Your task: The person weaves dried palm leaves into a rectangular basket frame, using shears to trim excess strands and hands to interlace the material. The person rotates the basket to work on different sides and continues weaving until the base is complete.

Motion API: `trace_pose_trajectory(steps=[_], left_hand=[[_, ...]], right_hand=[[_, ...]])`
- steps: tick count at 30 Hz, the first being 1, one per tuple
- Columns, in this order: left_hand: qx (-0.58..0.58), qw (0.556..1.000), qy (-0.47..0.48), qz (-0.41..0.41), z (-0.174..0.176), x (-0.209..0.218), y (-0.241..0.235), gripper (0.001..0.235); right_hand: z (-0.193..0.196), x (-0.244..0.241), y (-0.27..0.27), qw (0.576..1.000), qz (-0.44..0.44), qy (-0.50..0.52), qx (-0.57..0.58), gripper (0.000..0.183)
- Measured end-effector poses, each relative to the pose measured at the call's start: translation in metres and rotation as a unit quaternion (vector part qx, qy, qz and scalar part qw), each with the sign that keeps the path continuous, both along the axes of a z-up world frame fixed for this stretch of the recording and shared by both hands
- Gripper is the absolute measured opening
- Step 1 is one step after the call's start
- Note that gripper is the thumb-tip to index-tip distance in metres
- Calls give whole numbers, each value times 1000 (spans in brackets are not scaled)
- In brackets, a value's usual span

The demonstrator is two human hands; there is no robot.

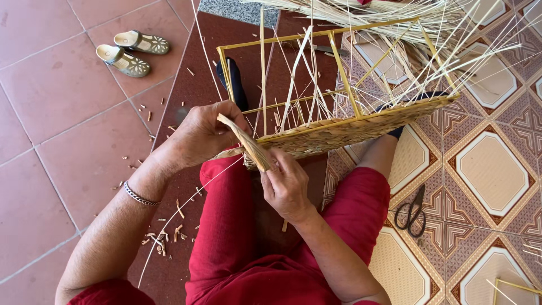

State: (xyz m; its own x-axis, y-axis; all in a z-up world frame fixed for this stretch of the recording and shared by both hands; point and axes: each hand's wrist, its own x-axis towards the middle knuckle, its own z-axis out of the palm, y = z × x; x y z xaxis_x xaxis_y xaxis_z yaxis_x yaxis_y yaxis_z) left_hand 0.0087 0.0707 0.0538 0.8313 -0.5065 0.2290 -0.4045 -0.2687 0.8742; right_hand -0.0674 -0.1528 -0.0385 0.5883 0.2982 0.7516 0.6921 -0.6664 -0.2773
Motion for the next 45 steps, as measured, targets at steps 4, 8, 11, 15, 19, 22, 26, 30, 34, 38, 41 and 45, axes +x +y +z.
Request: trace_pose_trajectory(steps=[4,8,11,15,19,22,26,30,34,38,41,45], left_hand=[[33,997,-43,54,5,-1,-3,17],[98,991,-74,56,10,1,-12,21],[120,991,-56,24,12,5,-16,23],[155,980,120,23,13,13,-20,20],[153,986,69,13,14,22,-29,20],[154,983,100,1,14,26,-31,19],[190,970,148,27,11,26,-30,17],[150,989,5,16,8,27,-32,18],[87,979,184,8,3,26,-32,17],[84,978,192,-8,0,26,-25,21],[85,979,184,-16,-6,25,-22,22],[-37,986,156,-43,-15,24,-22,16]], right_hand=[[1,3,5,999,-31,-20,-29,38],[6,2,5,998,-40,-5,-43,41],[11,1,7,998,-46,-6,-46,39],[16,3,9,998,-44,-6,-47,35],[17,3,11,999,-39,-2,-29,33],[16,4,11,999,-19,37,24,26],[13,7,15,987,19,80,137,22],[11,12,23,977,19,73,201,21],[10,15,24,981,-19,62,185,23],[9,15,24,983,-33,60,168,21],[9,15,24,976,-38,97,190,15],[9,19,20,984,19,37,174,13]])
